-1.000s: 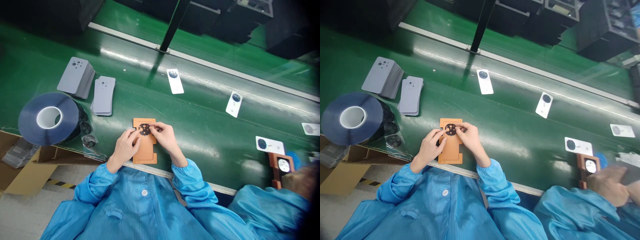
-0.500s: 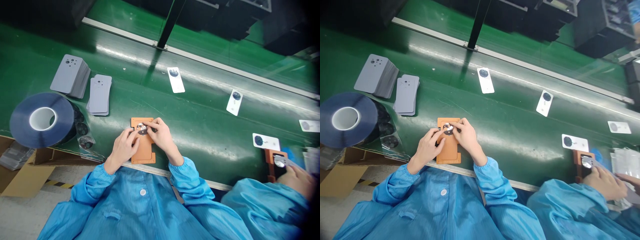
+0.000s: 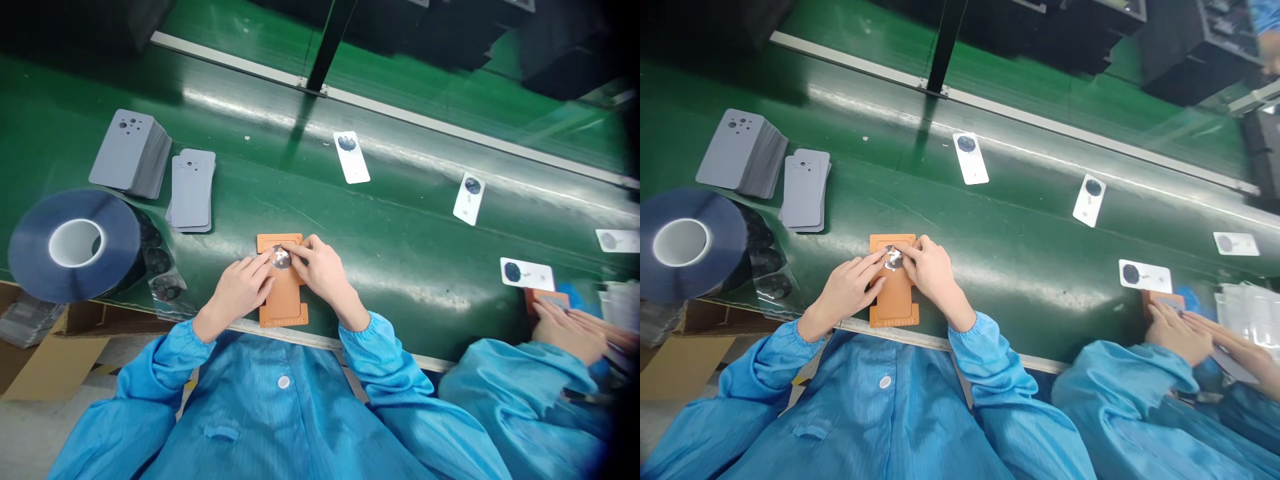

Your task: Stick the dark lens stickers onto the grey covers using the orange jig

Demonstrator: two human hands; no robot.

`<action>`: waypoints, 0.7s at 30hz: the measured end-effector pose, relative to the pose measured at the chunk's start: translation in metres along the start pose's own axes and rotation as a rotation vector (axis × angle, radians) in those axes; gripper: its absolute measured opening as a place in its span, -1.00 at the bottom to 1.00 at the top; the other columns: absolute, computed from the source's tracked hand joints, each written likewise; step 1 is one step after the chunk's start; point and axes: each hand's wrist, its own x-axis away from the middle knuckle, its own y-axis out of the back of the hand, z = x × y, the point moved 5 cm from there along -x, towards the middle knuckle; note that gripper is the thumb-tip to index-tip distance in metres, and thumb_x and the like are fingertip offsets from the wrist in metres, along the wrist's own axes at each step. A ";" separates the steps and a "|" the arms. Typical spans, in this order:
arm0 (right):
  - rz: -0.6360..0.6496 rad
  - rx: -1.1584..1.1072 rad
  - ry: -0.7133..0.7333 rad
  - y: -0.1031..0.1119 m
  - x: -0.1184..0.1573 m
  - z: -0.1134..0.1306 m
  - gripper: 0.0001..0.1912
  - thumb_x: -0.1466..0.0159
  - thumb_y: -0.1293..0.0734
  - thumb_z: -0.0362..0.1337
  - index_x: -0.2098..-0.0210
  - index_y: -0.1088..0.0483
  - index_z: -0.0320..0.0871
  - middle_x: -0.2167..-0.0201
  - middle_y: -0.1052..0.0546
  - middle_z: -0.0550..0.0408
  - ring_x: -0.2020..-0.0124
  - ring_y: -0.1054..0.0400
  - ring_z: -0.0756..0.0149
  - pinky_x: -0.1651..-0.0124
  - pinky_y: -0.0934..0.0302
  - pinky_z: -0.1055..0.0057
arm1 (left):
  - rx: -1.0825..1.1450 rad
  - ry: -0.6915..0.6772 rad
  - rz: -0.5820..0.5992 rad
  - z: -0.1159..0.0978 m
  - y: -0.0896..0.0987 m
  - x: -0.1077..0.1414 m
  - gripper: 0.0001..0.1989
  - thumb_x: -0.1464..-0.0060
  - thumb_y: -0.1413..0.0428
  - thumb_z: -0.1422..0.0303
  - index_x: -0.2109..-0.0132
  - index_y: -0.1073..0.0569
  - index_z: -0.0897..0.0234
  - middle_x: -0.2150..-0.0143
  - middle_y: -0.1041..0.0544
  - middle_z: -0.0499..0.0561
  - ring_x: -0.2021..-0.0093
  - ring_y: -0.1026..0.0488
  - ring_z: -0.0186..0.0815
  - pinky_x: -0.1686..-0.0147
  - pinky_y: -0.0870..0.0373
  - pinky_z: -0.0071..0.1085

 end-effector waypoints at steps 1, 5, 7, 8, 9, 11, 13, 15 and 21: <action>0.007 -0.030 -0.005 0.000 0.000 -0.001 -0.62 -0.48 -0.25 -0.22 -0.19 -0.58 0.07 0.19 -0.41 -0.03 0.27 -0.34 0.22 0.18 -0.24 0.31 | -0.007 -0.001 0.003 0.000 0.000 0.001 -0.64 -0.38 -0.01 0.33 -0.21 -0.51 0.31 -0.30 -0.51 0.24 0.06 -0.57 -0.08 0.08 -0.50 -0.15; 0.038 -0.230 -0.038 -0.002 -0.001 -0.012 -0.62 -0.49 -0.24 -0.23 -0.21 -0.55 0.12 0.25 -0.38 0.04 0.25 -0.36 0.25 0.15 -0.27 0.34 | -0.015 0.001 0.021 -0.001 0.001 0.005 -0.59 -0.38 -0.03 0.30 -0.28 -0.46 0.29 -0.35 -0.47 0.24 0.06 -0.55 -0.06 0.09 -0.49 -0.14; 0.040 -0.354 -0.055 -0.005 -0.004 -0.019 -0.64 -0.48 -0.27 -0.21 -0.18 -0.57 0.10 0.30 -0.37 0.09 0.28 -0.34 0.28 0.16 -0.26 0.35 | -0.021 -0.003 0.032 -0.002 0.001 0.007 -0.57 -0.37 -0.05 0.28 -0.30 -0.44 0.28 -0.37 -0.45 0.24 0.07 -0.54 -0.05 0.10 -0.48 -0.13; 0.036 -0.411 -0.067 -0.006 -0.006 -0.024 -0.66 -0.46 -0.30 -0.20 -0.16 -0.59 0.06 0.33 -0.37 0.10 0.30 -0.33 0.30 0.17 -0.26 0.35 | -0.032 -0.007 0.036 -0.002 0.001 0.008 -0.57 -0.37 -0.06 0.27 -0.30 -0.43 0.28 -0.38 -0.43 0.23 0.07 -0.53 -0.04 0.10 -0.47 -0.13; 0.028 -0.461 -0.084 -0.007 -0.008 -0.028 -0.67 -0.44 -0.33 -0.18 -0.12 -0.61 0.02 0.34 -0.37 0.11 0.33 -0.32 0.31 0.19 -0.25 0.35 | -0.045 -0.011 0.040 -0.002 0.002 0.008 -0.56 -0.37 -0.07 0.26 -0.31 -0.43 0.28 -0.39 -0.42 0.23 0.07 -0.52 -0.04 0.10 -0.47 -0.12; 0.011 -0.534 -0.120 -0.008 -0.010 -0.036 -0.68 -0.39 -0.39 -0.16 -0.07 -0.64 -0.06 0.36 -0.36 0.13 0.37 -0.29 0.34 0.23 -0.22 0.35 | -0.065 -0.017 0.046 -0.001 0.002 0.010 -0.54 -0.37 -0.08 0.25 -0.33 -0.41 0.28 -0.40 -0.41 0.22 0.07 -0.51 -0.04 0.09 -0.46 -0.12; -0.002 -0.567 -0.132 -0.008 -0.009 -0.040 -0.68 -0.36 -0.40 -0.15 -0.05 -0.65 -0.08 0.38 -0.36 0.15 0.40 -0.27 0.36 0.24 -0.20 0.35 | -0.069 -0.019 0.042 -0.001 0.001 0.012 -0.52 -0.36 -0.09 0.24 -0.35 -0.39 0.26 -0.41 -0.40 0.21 0.07 -0.50 -0.04 0.09 -0.45 -0.12; -0.019 -0.575 -0.122 -0.007 -0.007 -0.040 -0.67 -0.37 -0.38 -0.16 -0.05 -0.65 -0.07 0.38 -0.36 0.15 0.40 -0.26 0.36 0.24 -0.19 0.35 | -0.069 -0.018 0.027 -0.001 0.000 0.015 -0.50 -0.37 -0.09 0.25 -0.38 -0.37 0.26 -0.41 -0.40 0.21 0.06 -0.49 -0.04 0.09 -0.46 -0.12; -0.085 -0.615 -0.137 -0.006 0.004 -0.042 -0.67 -0.36 -0.34 -0.21 -0.02 -0.66 -0.09 0.39 -0.37 0.15 0.40 -0.24 0.36 0.23 -0.18 0.35 | -0.089 0.019 -0.064 -0.002 -0.004 0.023 -0.47 -0.38 -0.08 0.24 -0.41 -0.34 0.23 -0.39 -0.42 0.22 0.05 -0.49 -0.04 0.04 -0.49 -0.09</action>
